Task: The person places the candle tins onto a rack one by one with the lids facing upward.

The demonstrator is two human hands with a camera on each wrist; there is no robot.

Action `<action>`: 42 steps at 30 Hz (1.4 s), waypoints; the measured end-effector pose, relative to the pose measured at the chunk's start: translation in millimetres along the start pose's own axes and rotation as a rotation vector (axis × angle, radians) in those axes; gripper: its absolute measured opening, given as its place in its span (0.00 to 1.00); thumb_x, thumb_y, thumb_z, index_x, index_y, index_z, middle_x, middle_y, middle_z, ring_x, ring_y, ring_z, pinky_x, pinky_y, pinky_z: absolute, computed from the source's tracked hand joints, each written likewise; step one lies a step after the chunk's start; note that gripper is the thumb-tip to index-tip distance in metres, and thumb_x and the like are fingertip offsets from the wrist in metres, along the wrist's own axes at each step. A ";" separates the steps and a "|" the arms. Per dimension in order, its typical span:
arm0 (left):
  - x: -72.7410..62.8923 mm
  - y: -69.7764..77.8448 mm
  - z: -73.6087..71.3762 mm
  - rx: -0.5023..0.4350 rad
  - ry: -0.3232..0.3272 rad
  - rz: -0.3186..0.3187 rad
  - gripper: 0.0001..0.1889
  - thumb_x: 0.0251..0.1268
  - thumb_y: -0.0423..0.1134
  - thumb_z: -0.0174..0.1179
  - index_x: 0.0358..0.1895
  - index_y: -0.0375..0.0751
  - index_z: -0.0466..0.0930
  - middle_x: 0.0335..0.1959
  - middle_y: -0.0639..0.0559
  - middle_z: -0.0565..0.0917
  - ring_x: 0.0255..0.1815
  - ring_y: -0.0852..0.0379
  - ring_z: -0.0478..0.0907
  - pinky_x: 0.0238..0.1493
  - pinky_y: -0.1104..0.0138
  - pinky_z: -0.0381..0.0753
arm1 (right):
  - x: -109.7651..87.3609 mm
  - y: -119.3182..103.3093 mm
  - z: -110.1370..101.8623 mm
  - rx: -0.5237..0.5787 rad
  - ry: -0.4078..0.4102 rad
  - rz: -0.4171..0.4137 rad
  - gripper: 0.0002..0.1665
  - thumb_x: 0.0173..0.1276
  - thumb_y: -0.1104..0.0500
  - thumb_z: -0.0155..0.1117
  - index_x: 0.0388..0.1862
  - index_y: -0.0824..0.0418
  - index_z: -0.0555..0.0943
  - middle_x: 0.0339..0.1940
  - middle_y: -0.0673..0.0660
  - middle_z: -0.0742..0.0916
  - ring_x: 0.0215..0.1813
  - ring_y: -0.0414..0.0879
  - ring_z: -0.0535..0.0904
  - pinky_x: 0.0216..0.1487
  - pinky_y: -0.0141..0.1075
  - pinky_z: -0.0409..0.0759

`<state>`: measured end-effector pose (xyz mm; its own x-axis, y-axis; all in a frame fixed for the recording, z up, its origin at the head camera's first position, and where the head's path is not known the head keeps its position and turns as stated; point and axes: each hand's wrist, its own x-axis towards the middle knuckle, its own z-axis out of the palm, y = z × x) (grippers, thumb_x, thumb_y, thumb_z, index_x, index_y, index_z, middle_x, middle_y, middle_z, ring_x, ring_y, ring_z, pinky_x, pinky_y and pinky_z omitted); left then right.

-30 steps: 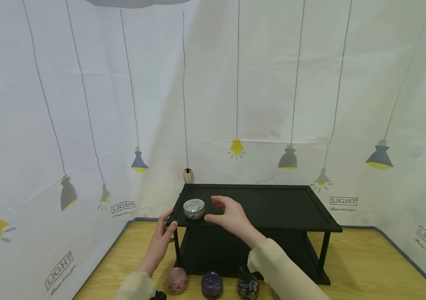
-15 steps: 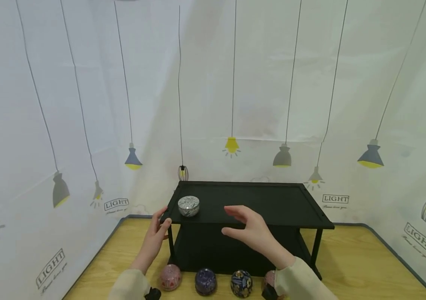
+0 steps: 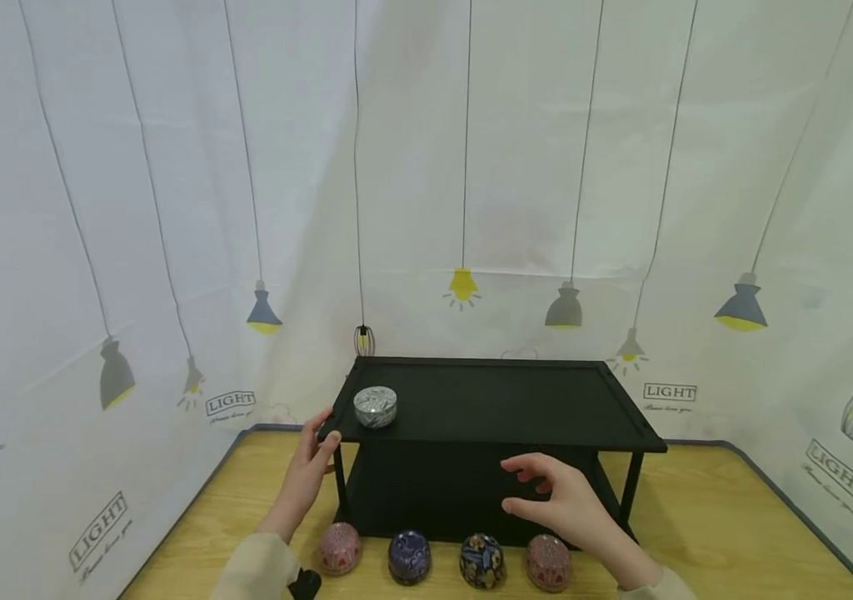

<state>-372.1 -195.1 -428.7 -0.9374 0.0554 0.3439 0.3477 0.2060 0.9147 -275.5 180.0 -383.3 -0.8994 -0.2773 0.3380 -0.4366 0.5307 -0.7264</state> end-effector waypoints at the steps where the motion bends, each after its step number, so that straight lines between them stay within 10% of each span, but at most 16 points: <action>1: -0.2 1.1 -0.7 0.002 0.002 -0.001 0.28 0.78 0.46 0.46 0.75 0.49 0.53 0.73 0.33 0.57 0.67 0.34 0.63 0.56 0.40 0.70 | -2.1 5.5 -0.6 0.004 -0.008 0.012 0.25 0.60 0.46 0.72 0.55 0.51 0.81 0.53 0.51 0.83 0.48 0.45 0.77 0.44 0.39 0.76; 20: 1.3 -5.6 1.7 -0.037 -0.002 -0.022 0.28 0.76 0.51 0.48 0.75 0.53 0.55 0.74 0.36 0.56 0.69 0.36 0.61 0.58 0.38 0.67 | -30.1 98.9 4.9 0.073 -0.217 0.220 0.31 0.59 0.57 0.72 0.60 0.67 0.76 0.58 0.68 0.78 0.50 0.58 0.75 0.43 0.50 0.75; 32: -2.3 -9.1 -1.0 -0.042 0.008 -0.021 0.28 0.77 0.50 0.47 0.75 0.52 0.55 0.76 0.37 0.53 0.70 0.35 0.59 0.58 0.37 0.66 | -36.5 116.9 17.6 0.395 -0.316 0.300 0.36 0.60 0.64 0.69 0.64 0.78 0.69 0.55 0.63 0.78 0.47 0.52 0.78 0.43 0.45 0.79; 42: 0.7 -6.6 -1.2 -0.051 0.000 0.010 0.28 0.77 0.49 0.47 0.75 0.52 0.55 0.76 0.40 0.51 0.70 0.35 0.58 0.58 0.37 0.66 | -36.2 119.0 23.5 0.303 -0.274 0.259 0.39 0.55 0.64 0.74 0.64 0.75 0.70 0.52 0.63 0.79 0.44 0.51 0.78 0.40 0.45 0.78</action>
<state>-375.0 -197.6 -434.2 -0.9340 0.0575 0.3526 0.3572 0.1550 0.9211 -294.4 234.4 -496.0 -0.9211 -0.3889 -0.0174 -0.1364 0.3643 -0.9212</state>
